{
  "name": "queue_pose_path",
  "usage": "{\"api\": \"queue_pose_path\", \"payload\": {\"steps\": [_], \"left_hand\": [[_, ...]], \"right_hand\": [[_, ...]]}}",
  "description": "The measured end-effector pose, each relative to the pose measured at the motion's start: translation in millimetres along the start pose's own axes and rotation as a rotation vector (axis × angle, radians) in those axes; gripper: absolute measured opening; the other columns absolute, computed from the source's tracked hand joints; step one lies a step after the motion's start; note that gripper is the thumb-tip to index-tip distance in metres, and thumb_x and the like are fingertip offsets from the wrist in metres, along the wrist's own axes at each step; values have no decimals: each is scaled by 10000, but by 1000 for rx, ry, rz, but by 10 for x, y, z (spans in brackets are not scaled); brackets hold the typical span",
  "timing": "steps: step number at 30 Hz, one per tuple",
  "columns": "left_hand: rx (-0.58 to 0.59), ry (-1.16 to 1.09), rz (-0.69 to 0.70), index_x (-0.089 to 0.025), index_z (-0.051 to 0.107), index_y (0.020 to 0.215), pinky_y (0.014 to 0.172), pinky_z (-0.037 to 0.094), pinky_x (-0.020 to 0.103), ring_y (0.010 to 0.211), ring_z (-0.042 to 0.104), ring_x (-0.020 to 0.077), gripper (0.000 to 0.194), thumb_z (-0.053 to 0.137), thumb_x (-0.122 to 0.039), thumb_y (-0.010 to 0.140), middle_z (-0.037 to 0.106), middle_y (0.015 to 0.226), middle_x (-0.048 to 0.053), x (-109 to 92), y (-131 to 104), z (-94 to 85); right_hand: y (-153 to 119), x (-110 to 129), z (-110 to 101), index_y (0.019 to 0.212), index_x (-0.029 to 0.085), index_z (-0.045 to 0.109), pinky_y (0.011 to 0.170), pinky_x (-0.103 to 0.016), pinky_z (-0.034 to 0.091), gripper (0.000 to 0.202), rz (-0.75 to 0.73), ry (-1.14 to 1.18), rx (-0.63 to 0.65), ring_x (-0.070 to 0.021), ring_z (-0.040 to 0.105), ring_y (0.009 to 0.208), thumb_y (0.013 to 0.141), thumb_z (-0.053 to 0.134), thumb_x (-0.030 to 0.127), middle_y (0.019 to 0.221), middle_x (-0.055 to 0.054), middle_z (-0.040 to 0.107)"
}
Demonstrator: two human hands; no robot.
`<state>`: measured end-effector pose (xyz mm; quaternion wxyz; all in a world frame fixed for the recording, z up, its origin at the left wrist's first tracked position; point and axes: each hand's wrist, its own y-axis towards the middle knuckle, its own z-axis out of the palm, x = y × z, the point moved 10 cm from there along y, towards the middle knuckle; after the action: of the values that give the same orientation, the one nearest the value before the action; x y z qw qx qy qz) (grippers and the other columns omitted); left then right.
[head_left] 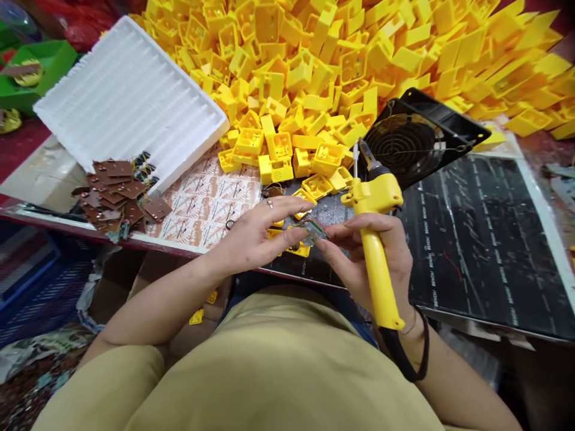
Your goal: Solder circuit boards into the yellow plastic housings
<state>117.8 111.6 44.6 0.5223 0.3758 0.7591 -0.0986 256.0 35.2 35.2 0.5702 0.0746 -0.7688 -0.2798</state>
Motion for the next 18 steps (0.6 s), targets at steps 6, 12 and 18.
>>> {"api": "queue_pose_path", "payload": {"steps": [6, 12, 18], "left_hand": [[-134, -336, -155, -157, 725, 808, 780, 563, 273, 810, 706, 159, 374, 739, -529, 839, 760, 865, 63, 177, 40, 47], [166, 81, -153, -158, 731, 835, 630, 486, 232, 669, 659, 125, 169, 695, -323, 847, 731, 762, 20, 200, 133, -101], [488, 897, -189, -177, 741, 954, 643, 420, 290, 829, 712, 226, 177, 582, -239, 907, 767, 861, 59, 379, 31, 211]], "right_hand": [[-90, 72, 109, 1096, 253, 512, 771, -238, 627, 309, -72, -117, 30, -129, 717, 829, 885, 728, 191, 955, 12, 664], [-118, 6, 157, 1213, 224, 541, 980, -402, 583, 478, -281, -320, 223, -242, 686, 1116, 826, 812, 296, 1242, -115, 684], [-157, 182, -37, 1063, 209, 626, 763, -213, 546, 288, -421, -430, 202, -106, 694, 731, 833, 780, 126, 877, 4, 740]]}}
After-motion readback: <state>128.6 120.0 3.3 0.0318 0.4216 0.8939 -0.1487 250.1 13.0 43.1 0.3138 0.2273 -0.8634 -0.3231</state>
